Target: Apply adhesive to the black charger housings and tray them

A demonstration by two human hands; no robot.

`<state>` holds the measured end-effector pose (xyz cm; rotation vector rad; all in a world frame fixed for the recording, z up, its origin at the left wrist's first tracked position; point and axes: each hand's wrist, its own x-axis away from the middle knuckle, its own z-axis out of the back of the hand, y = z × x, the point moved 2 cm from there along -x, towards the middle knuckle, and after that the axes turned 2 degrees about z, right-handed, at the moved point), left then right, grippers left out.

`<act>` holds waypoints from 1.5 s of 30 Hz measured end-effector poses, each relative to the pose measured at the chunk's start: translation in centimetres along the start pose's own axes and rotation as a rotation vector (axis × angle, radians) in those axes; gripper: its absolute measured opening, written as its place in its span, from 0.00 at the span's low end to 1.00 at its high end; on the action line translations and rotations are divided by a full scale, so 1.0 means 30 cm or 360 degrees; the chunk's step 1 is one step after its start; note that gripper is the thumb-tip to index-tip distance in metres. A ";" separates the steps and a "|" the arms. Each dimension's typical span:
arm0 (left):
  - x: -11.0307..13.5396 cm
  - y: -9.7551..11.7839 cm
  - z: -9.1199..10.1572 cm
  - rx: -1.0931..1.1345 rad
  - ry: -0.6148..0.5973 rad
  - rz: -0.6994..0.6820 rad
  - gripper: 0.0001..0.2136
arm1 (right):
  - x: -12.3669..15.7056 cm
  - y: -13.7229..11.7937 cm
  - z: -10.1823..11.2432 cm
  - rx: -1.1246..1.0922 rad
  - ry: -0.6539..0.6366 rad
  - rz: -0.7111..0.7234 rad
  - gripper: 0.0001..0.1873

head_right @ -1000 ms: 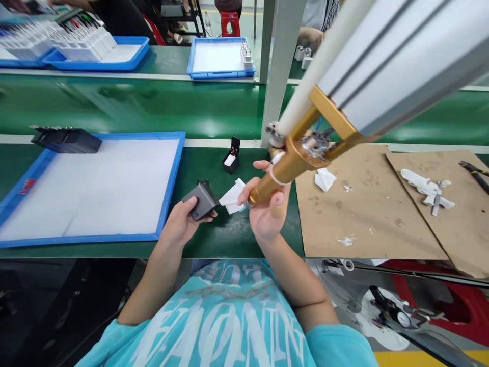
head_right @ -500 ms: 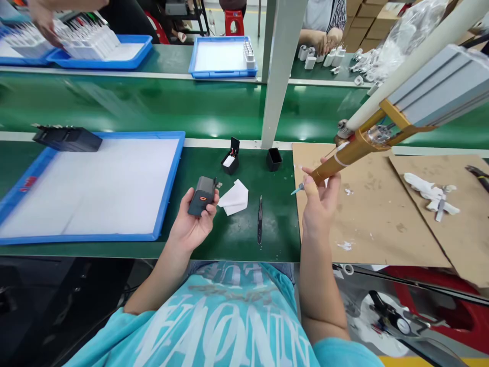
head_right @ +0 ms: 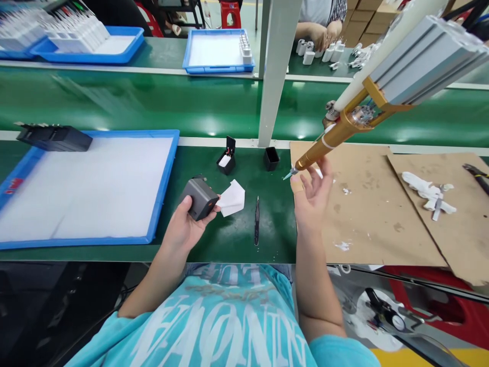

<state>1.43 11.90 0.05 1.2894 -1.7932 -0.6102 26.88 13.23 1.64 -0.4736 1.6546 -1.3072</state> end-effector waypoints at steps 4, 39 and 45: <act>0.005 0.009 0.024 -0.0538 0.0106 -0.0385 0.22 | 0.088 0.015 0.003 0.0441 -0.0339 0.0251 0.21; 0.057 -0.012 -0.017 -0.1348 -0.0238 -0.0637 0.25 | 0.241 -0.180 -0.116 -0.0297 -0.0862 0.0841 0.14; 0.063 -0.012 -0.018 -0.1334 -0.0208 -0.0605 0.25 | 0.251 -0.179 -0.124 -0.0293 -0.0814 0.0934 0.11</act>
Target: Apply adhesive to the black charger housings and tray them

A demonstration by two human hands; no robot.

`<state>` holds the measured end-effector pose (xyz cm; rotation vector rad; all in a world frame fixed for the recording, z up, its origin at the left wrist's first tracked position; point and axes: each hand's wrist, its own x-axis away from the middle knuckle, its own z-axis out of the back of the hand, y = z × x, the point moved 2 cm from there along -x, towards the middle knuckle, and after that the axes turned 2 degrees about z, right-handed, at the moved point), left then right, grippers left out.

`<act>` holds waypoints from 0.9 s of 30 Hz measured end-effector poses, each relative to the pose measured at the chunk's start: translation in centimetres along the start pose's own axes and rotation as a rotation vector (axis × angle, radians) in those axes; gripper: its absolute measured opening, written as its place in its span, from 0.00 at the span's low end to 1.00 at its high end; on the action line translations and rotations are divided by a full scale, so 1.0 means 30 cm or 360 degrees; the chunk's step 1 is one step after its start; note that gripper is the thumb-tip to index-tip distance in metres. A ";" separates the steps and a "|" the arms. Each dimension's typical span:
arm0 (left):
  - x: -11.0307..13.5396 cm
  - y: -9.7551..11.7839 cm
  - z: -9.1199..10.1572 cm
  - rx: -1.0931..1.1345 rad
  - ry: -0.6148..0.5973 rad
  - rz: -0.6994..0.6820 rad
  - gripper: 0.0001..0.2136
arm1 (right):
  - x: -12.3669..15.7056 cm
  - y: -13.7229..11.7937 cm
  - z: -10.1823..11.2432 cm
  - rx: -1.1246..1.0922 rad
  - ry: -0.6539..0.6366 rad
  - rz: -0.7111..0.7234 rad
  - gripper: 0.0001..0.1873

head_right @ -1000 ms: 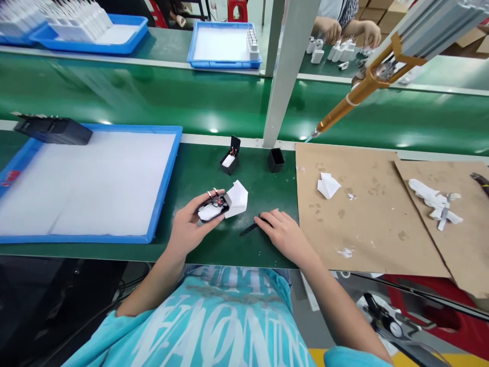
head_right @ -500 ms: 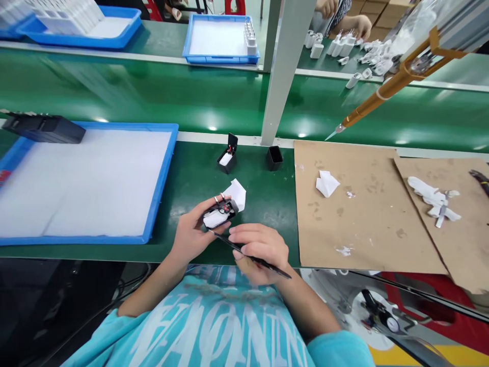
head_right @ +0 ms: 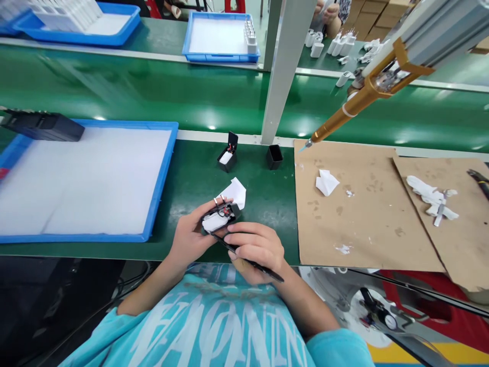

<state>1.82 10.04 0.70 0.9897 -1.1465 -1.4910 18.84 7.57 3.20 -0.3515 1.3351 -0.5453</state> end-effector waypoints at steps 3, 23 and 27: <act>0.002 0.005 -0.001 0.0016 0.0001 0.0010 0.25 | 0.017 -0.005 -0.005 0.0110 -0.0028 0.0058 0.12; 0.016 0.018 -0.010 -0.0130 -0.0061 -0.0141 0.24 | 0.014 -0.017 -0.018 0.0247 0.0095 -0.0002 0.11; 0.019 0.011 -0.009 -0.0186 -0.0048 -0.0230 0.25 | 0.018 -0.024 -0.012 0.0190 0.0044 -0.0042 0.12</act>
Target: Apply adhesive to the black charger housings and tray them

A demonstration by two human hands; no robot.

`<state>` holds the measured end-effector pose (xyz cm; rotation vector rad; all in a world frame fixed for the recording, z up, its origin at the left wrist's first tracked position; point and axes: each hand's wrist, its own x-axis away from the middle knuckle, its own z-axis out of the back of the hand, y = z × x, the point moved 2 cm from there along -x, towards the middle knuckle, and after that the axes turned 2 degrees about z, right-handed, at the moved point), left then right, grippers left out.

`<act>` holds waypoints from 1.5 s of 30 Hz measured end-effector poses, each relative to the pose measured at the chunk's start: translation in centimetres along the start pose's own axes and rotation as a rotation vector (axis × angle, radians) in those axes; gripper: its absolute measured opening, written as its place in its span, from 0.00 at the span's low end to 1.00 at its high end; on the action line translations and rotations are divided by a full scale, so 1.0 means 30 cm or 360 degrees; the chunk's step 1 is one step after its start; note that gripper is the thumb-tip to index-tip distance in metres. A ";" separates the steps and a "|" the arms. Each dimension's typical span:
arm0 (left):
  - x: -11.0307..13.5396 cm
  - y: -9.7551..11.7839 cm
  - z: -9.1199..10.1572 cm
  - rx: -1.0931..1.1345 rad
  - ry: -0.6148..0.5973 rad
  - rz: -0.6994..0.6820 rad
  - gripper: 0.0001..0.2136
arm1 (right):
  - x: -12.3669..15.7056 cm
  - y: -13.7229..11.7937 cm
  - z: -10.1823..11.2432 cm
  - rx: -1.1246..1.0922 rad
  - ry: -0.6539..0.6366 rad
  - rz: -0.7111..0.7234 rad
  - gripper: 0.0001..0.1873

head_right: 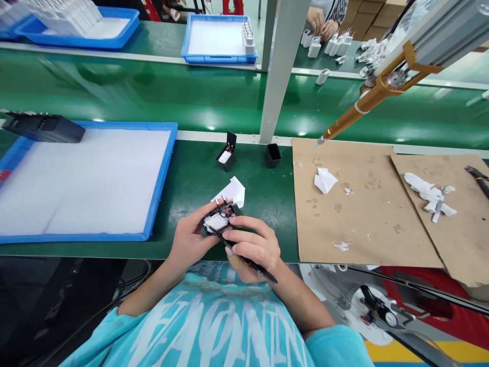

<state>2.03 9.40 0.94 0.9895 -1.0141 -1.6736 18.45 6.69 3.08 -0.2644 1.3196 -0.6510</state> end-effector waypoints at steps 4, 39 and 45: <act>0.001 -0.001 0.002 -0.0043 0.0023 -0.0140 0.26 | -0.006 0.003 0.002 -0.0078 0.0034 -0.0011 0.13; -0.006 -0.143 0.190 -0.0523 -0.0433 0.0393 0.28 | 0.134 0.128 0.063 -0.0373 0.0361 -0.0832 0.10; -0.056 -0.135 0.160 -0.0410 -0.0508 0.0209 0.20 | 0.151 0.137 0.048 -0.0384 0.0297 -0.0851 0.11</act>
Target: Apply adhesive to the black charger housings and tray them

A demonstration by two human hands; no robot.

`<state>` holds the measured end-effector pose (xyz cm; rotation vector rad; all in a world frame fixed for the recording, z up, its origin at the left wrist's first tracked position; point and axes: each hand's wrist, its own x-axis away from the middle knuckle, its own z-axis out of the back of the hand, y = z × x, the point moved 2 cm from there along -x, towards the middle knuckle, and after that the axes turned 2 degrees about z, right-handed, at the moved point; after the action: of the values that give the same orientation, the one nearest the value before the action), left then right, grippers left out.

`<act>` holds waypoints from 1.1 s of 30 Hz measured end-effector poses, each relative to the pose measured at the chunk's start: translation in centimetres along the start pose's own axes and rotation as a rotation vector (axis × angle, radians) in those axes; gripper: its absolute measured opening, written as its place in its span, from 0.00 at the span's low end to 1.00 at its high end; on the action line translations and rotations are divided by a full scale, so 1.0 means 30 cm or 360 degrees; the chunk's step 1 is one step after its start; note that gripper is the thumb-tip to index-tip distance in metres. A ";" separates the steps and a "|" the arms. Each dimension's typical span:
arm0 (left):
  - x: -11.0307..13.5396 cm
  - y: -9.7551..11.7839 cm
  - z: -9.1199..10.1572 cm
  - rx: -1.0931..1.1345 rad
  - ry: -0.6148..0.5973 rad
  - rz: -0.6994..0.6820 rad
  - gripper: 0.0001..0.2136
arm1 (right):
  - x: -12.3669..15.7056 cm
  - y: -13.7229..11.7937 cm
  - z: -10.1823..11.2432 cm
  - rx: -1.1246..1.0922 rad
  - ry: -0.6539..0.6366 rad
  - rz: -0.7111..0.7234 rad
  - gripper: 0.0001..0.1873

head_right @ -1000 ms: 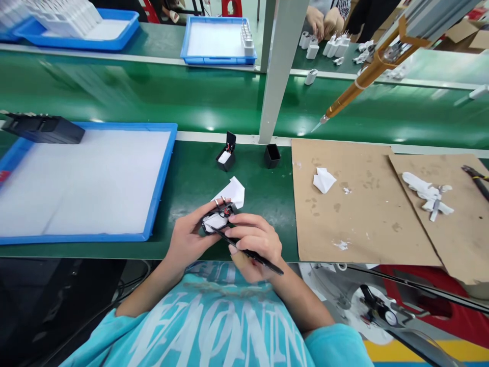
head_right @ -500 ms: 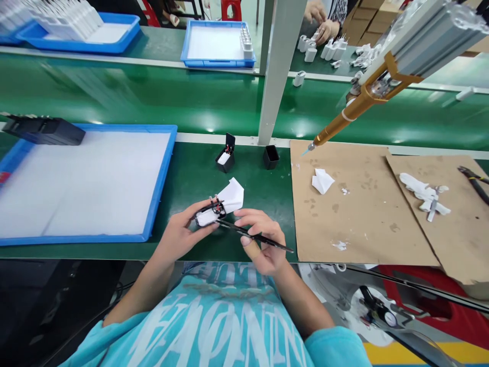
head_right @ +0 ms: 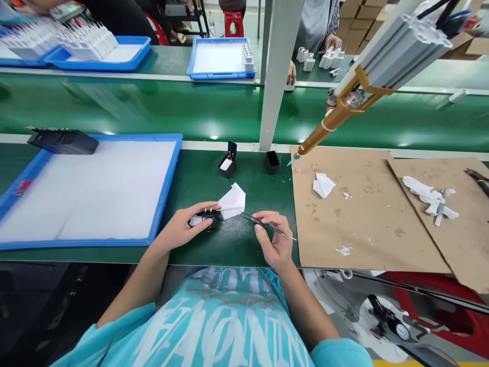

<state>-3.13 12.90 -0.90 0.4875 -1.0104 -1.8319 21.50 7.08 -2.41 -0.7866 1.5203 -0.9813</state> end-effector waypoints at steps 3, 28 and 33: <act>-0.014 -0.016 -0.014 -0.0016 0.0099 -0.0144 0.14 | 0.005 0.006 -0.004 -0.0010 -0.0022 -0.0026 0.11; 0.018 -0.006 0.002 -0.0438 0.0163 -0.0610 0.11 | 0.027 0.040 0.011 0.0083 -0.0030 -0.0085 0.09; 0.018 -0.025 -0.010 -0.0860 0.0077 -0.0510 0.13 | 0.026 0.039 0.012 0.0101 -0.0029 -0.0079 0.09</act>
<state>-3.59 12.45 -1.61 0.3702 -0.3828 -2.2615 21.74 6.83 -3.81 -0.7893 1.4526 -1.0516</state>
